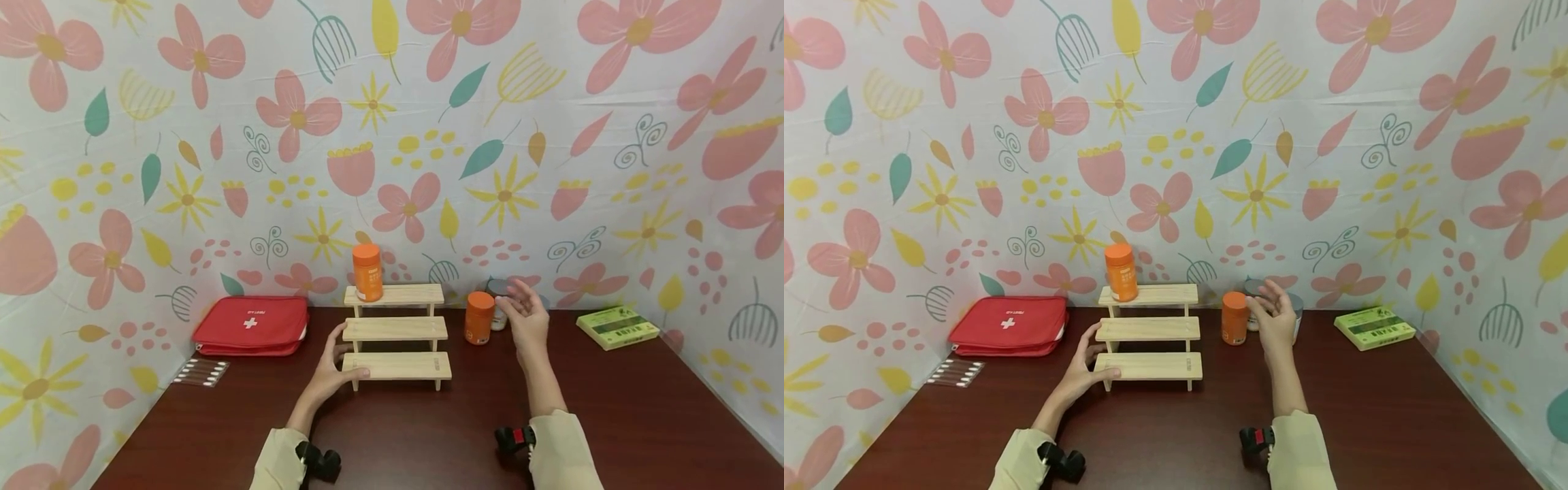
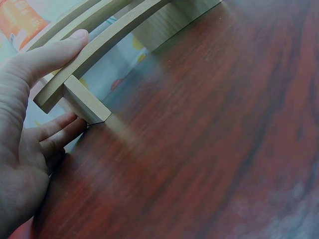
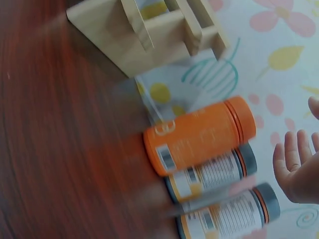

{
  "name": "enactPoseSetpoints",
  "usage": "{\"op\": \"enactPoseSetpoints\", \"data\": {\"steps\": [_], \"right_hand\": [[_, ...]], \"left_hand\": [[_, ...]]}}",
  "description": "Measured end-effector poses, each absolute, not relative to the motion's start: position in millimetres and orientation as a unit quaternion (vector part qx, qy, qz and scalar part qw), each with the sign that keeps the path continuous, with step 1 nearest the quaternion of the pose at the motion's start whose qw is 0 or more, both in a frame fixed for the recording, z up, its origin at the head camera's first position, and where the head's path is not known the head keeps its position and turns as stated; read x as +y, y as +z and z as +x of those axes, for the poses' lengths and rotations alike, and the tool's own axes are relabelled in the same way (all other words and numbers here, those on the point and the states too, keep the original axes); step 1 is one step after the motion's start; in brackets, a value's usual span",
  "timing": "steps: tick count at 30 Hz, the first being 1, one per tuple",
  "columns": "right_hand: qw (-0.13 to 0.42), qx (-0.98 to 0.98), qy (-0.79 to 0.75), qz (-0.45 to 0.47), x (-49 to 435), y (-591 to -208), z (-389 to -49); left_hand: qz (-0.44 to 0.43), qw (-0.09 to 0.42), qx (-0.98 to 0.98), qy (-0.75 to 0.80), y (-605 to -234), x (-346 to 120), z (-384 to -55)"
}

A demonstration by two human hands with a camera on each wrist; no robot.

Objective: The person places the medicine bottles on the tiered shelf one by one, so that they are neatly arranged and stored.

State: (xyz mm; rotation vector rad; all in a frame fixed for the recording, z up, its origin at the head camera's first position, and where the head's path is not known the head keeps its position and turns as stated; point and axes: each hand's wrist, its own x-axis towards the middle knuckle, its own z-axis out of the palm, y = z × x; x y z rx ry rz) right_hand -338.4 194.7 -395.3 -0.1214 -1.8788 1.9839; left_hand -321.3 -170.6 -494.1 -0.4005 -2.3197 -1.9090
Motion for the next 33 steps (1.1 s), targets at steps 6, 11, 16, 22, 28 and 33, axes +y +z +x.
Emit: {"op": "enactPoseSetpoints", "data": {"steps": [6,11,16,22,28,33], "right_hand": [[0.247,-0.650,0.715,-0.067,213,-398,-338],[0.283,-0.648,0.703,-0.068,222,-402,-341],[0.319,-0.666,0.669,-0.085,236,-407,-342],[0.302,-0.676,0.661,-0.121,251,-416,-345],[0.255,-0.694,0.662,-0.122,259,-425,-349],[0.219,-0.713,0.654,-0.124,264,-430,-353]], "left_hand": [[-0.129,0.052,-0.766,-0.628,-495,-171,-321],[-0.128,0.056,-0.767,-0.627,-493,-172,-321],[-0.128,0.051,-0.765,-0.629,-494,-172,-322],[-0.129,0.054,-0.762,-0.633,-496,-172,-322],[-0.135,0.051,-0.760,-0.634,-497,-171,-321],[-0.135,0.056,-0.759,-0.635,-496,-171,-323]]}}
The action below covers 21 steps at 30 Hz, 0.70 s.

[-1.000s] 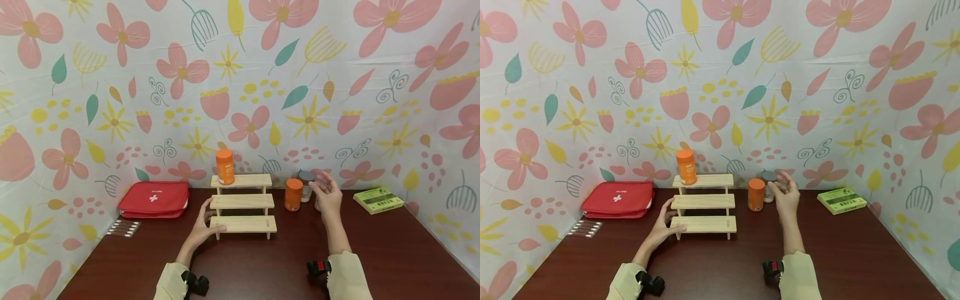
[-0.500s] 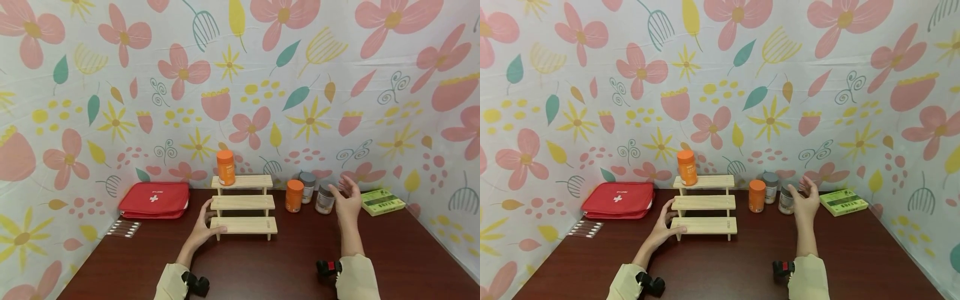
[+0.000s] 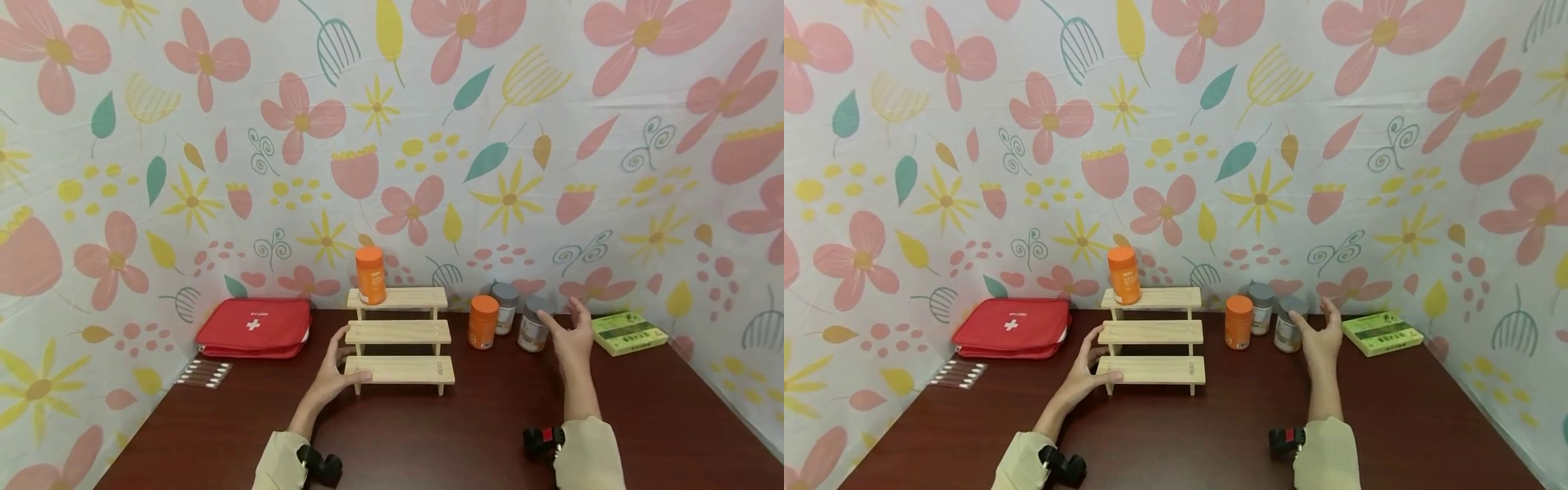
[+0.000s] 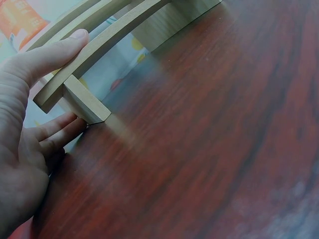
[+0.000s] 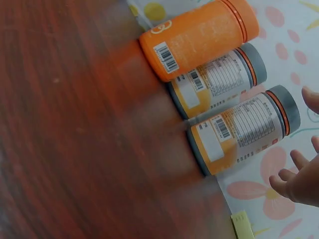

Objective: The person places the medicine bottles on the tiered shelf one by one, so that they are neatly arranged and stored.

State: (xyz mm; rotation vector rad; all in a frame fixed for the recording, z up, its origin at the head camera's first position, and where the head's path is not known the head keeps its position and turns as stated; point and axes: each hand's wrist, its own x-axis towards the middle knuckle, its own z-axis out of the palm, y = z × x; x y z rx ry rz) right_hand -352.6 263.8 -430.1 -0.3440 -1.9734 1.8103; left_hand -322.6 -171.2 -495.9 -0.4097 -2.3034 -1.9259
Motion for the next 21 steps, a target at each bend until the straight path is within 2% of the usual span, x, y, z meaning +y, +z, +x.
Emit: {"op": "enactPoseSetpoints", "data": {"steps": [10,21], "right_hand": [[0.163,-0.732,0.648,-0.132,264,-439,-358],[0.180,-0.749,0.629,-0.104,258,-444,-365]], "left_hand": [[-0.132,0.050,-0.761,-0.634,-496,-170,-324],[-0.130,0.050,-0.762,-0.633,-495,-172,-323]]}}
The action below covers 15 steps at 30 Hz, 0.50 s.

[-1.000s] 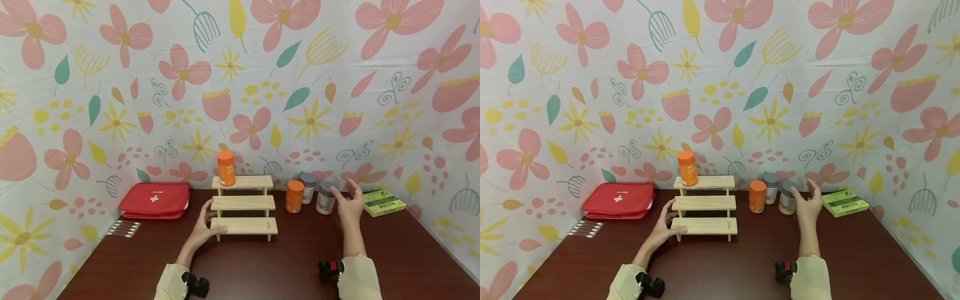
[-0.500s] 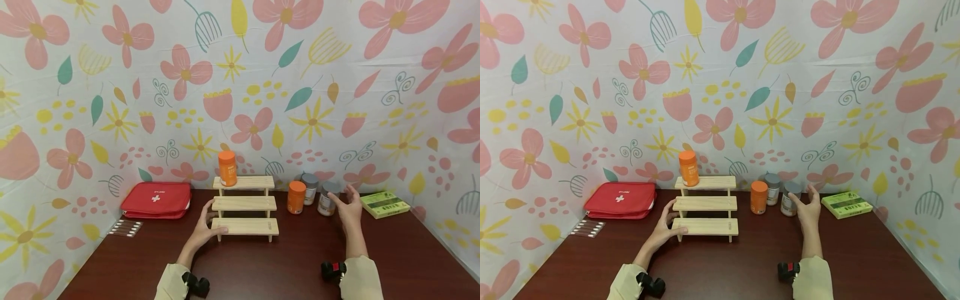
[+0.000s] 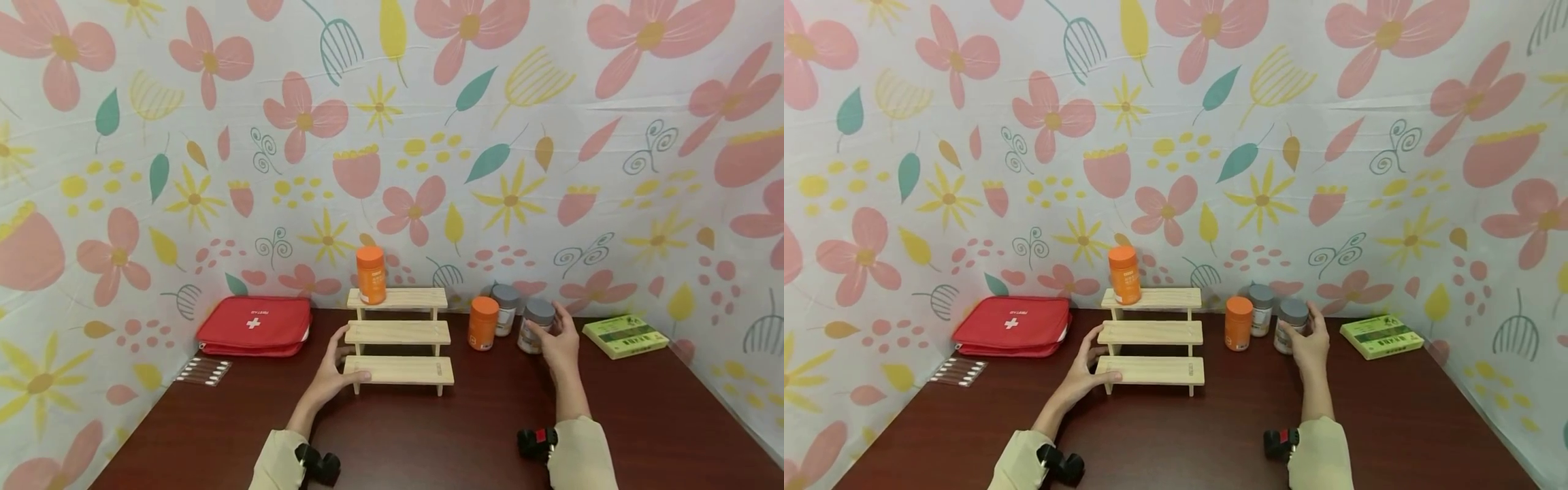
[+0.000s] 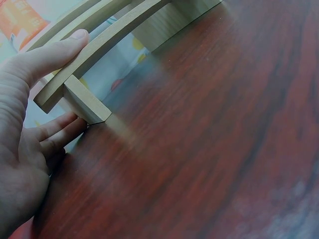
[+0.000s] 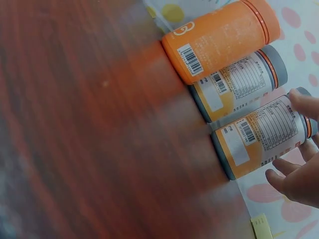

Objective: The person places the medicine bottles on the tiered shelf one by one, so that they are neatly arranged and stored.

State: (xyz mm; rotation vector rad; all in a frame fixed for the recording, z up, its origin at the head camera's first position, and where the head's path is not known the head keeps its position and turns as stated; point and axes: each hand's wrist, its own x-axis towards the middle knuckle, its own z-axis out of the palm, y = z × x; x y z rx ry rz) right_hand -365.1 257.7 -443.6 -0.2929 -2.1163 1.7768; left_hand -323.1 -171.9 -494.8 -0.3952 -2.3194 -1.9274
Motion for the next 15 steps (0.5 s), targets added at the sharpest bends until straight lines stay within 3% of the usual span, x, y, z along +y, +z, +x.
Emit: {"op": "enactPoseSetpoints", "data": {"steps": [7,15], "right_hand": [[0.211,-0.737,0.632,-0.114,254.6,-442.3,-365.9],[0.206,-0.735,0.635,-0.122,252.9,-444.0,-365.3]], "left_hand": [[-0.134,0.050,-0.761,-0.633,-493.0,-170.7,-324.1],[-0.127,0.047,-0.764,-0.630,-495.8,-172.4,-324.0]]}}
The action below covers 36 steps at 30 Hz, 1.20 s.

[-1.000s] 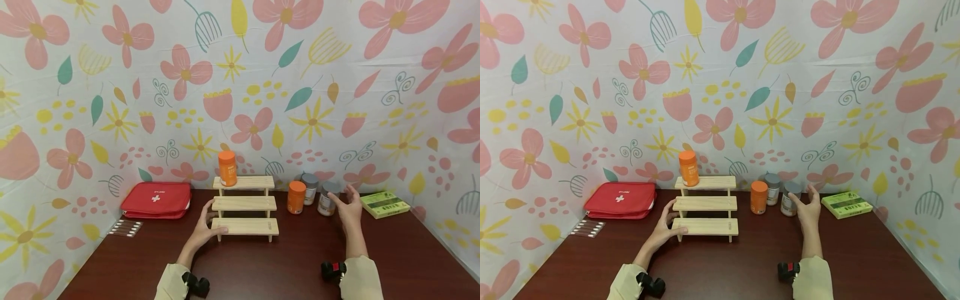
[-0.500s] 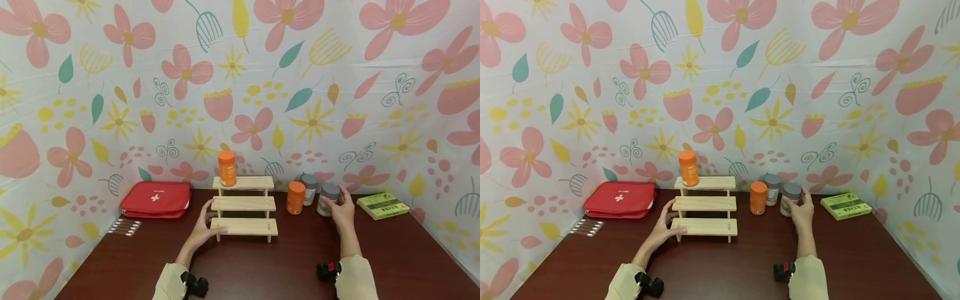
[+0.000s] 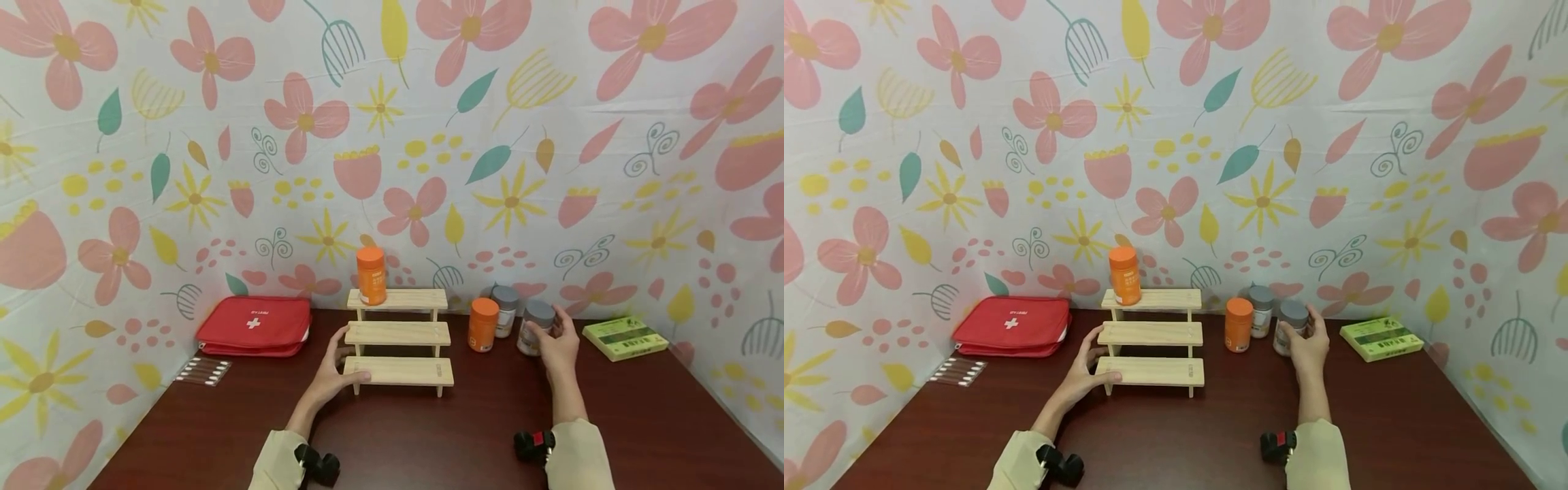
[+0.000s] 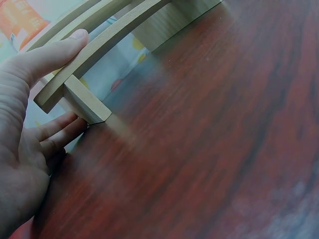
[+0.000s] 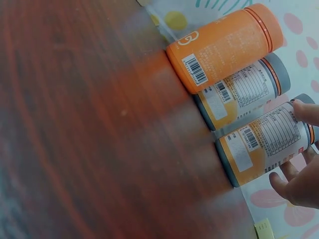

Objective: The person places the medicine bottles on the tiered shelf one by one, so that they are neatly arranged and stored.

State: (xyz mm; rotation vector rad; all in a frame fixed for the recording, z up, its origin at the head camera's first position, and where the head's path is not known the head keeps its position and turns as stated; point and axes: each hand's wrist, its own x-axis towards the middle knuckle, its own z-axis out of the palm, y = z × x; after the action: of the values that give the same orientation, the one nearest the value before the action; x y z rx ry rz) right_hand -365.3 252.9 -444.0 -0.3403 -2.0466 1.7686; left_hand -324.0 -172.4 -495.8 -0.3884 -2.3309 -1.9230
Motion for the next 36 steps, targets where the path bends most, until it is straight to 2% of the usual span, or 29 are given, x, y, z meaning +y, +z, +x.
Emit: {"op": "enactPoseSetpoints", "data": {"steps": [18,36], "right_hand": [[0.210,-0.688,0.669,-0.186,248,-443,-361],[0.230,-0.681,0.672,-0.175,248,-429,-359]], "left_hand": [[-0.144,0.052,-0.757,-0.635,-501,-173,-324],[-0.133,0.058,-0.760,-0.633,-497,-171,-323]]}}
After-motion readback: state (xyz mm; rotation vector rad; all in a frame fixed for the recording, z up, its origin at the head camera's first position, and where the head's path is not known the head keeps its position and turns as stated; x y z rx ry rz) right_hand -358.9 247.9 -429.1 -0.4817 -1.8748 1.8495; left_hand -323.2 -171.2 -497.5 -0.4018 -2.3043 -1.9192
